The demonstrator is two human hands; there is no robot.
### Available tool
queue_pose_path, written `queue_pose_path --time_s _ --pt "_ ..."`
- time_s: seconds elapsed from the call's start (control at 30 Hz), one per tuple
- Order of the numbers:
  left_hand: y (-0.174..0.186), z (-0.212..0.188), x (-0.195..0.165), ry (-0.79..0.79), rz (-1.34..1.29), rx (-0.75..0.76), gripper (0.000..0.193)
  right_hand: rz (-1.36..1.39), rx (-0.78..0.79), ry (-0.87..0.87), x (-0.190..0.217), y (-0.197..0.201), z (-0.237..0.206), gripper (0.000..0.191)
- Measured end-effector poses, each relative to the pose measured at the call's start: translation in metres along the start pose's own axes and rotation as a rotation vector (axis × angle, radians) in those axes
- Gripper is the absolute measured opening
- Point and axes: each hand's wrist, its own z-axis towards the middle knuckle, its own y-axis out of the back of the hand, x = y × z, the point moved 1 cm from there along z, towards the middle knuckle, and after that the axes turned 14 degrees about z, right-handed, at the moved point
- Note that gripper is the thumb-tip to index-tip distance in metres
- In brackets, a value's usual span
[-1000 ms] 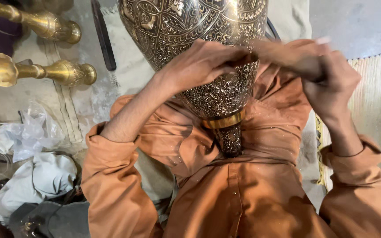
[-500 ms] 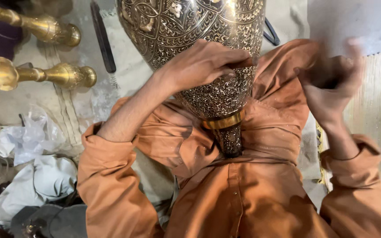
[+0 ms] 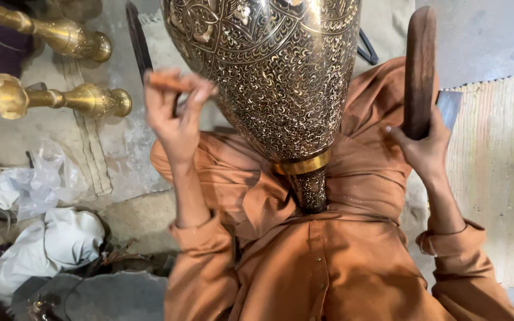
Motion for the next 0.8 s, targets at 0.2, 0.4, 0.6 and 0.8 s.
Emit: queue_pose_path --time_s 0.2,0.4,0.6,0.8 --pt "0.048 -0.083 0.065 0.416 0.681 0.136 0.022 0.121 0.094 -0.119 0.007 0.003 0.005 0.046" --pt "0.069 -0.123 0.076 0.478 1.034 -0.150 0.036 0.355 0.182 -0.117 0.069 0.031 0.020 0.045" --pt "0.006 -0.105 0.063 0.390 0.384 -0.171 0.026 0.220 0.379 -0.113 0.103 0.016 0.023 0.033" --pt "-0.078 -0.085 0.028 0.111 -0.020 0.084 0.041 0.221 0.446 -0.211 0.116 0.015 0.019 0.056"
